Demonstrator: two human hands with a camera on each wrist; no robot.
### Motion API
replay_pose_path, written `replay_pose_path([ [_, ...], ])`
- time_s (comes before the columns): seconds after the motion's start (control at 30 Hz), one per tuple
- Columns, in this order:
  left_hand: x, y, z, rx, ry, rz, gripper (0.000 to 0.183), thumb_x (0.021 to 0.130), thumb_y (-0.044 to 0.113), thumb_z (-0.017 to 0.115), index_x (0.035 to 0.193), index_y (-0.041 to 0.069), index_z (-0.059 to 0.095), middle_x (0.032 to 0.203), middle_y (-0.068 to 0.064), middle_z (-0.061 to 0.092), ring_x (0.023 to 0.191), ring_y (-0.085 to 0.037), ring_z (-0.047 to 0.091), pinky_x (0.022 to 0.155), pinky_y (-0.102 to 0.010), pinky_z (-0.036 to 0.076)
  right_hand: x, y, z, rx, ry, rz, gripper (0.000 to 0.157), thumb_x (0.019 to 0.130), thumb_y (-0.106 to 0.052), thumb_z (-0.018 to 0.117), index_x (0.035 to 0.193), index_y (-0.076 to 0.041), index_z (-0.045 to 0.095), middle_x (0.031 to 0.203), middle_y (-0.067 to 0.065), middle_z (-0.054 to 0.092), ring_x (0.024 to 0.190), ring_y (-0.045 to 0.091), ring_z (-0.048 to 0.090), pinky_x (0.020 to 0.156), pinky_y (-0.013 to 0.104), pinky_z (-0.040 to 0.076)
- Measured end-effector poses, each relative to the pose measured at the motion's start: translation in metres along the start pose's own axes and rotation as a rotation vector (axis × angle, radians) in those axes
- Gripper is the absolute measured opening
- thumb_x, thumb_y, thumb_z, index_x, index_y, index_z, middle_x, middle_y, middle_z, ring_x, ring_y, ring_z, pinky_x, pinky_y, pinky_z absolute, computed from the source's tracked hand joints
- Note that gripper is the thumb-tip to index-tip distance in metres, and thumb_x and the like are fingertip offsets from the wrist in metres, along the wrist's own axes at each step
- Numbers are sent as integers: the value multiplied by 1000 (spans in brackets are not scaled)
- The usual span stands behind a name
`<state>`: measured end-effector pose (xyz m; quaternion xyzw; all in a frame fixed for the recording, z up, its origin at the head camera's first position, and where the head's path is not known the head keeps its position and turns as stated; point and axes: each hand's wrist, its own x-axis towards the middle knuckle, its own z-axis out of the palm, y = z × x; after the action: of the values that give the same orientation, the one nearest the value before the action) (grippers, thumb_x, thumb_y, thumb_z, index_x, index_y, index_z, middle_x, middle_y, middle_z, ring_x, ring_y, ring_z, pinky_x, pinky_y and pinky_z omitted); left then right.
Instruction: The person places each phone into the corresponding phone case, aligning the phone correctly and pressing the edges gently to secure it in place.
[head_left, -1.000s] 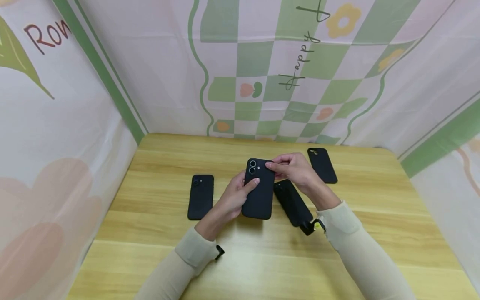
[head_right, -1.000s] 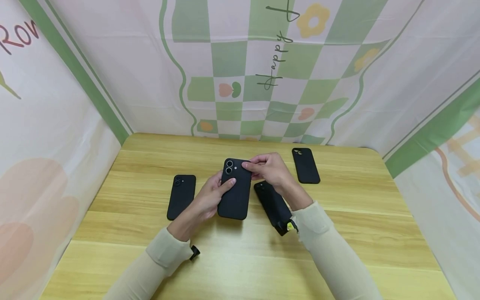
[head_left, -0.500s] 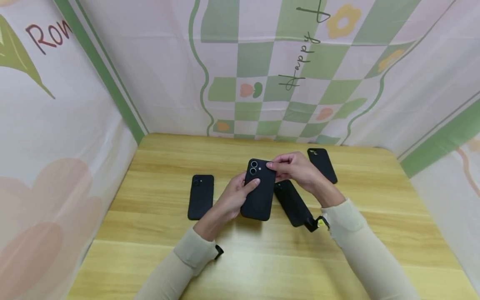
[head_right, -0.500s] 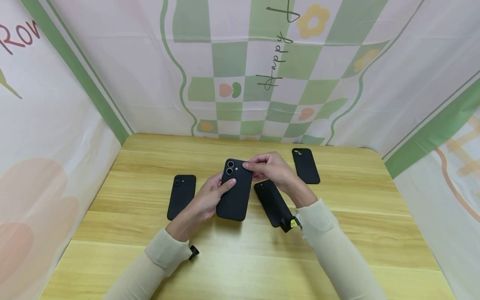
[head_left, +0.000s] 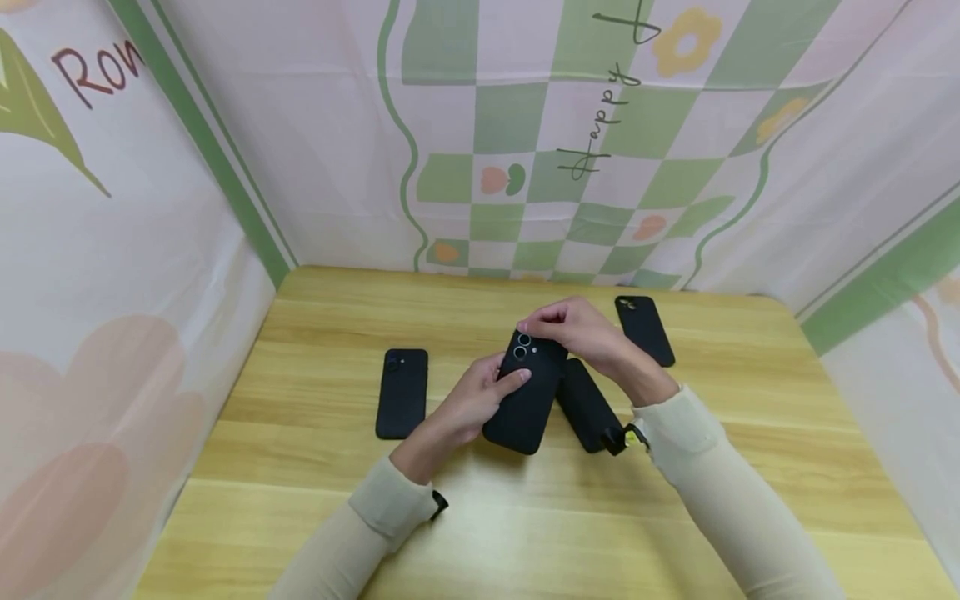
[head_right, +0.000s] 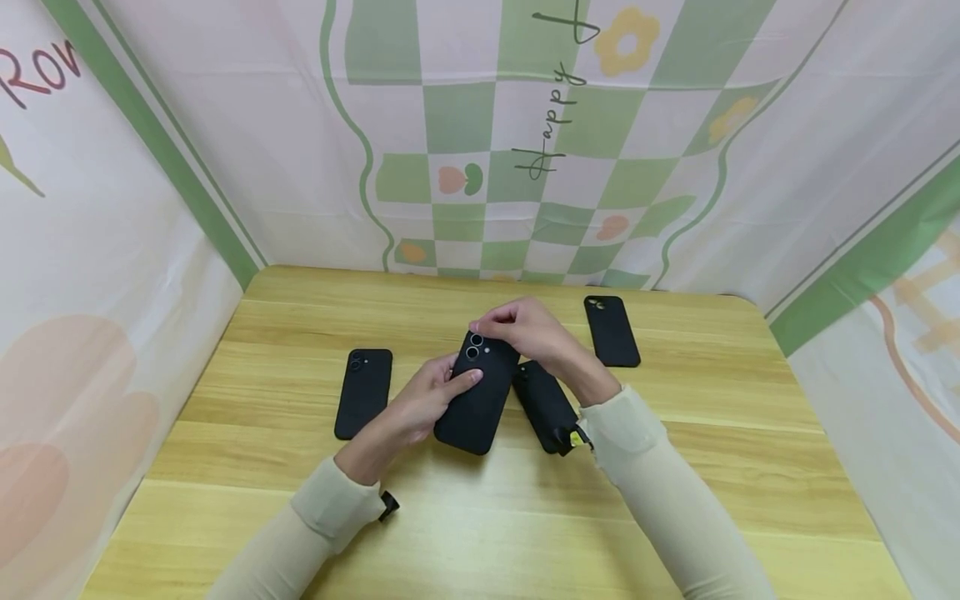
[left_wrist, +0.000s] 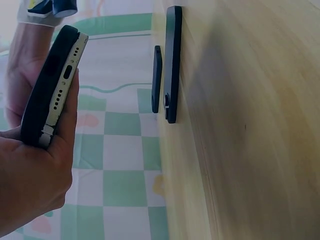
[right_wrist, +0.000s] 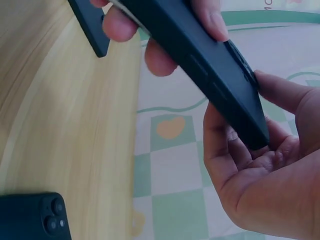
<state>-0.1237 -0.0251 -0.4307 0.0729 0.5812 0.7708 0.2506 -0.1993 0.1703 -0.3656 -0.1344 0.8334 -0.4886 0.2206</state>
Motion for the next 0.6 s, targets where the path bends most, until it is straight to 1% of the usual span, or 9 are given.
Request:
replay_pose_path([
  [0.1, 0, 0, 0, 14, -3, 3, 35, 113, 13, 51, 145, -1, 56, 121, -20, 73, 97, -21, 74, 82, -37, 64, 0, -3, 2, -58, -12, -7, 27, 108, -17, 62, 123, 1, 77, 125, 15, 74, 115, 23, 66, 86, 24, 56],
  [0.23, -1, -1, -1, 28, -10, 3, 36, 113, 13, 51, 146, -1, 56, 123, -20, 73, 98, -21, 74, 83, -37, 64, 2, -5, 5, -110, -33, -24, 26, 109, -13, 59, 119, 3, 76, 121, 17, 73, 114, 27, 65, 89, 27, 54],
  [0.33, -1, -1, 0, 33, -9, 5, 37, 113, 12, 51, 147, -1, 54, 125, -21, 72, 101, -22, 74, 85, -37, 64, 2, -5, 6, -80, -30, -14, 25, 109, -11, 59, 119, 5, 75, 122, 18, 73, 114, 26, 65, 91, 27, 53],
  [0.43, -1, -1, 0, 42, 11, 15, 38, 113, 12, 52, 148, 0, 54, 127, -21, 72, 104, -23, 73, 87, -38, 64, 1, -4, 7, -37, 1, -4, 27, 108, -15, 62, 121, 3, 76, 124, 17, 73, 112, 23, 66, 88, 25, 54],
  [0.6, -2, 3, 0, 33, 63, 23, 36, 113, 13, 53, 146, 1, 55, 126, -20, 72, 106, -25, 73, 88, -40, 63, -3, -2, 7, -4, 74, -8, 30, 105, -27, 70, 119, -2, 79, 114, 9, 77, 97, 18, 68, 81, 26, 57],
])
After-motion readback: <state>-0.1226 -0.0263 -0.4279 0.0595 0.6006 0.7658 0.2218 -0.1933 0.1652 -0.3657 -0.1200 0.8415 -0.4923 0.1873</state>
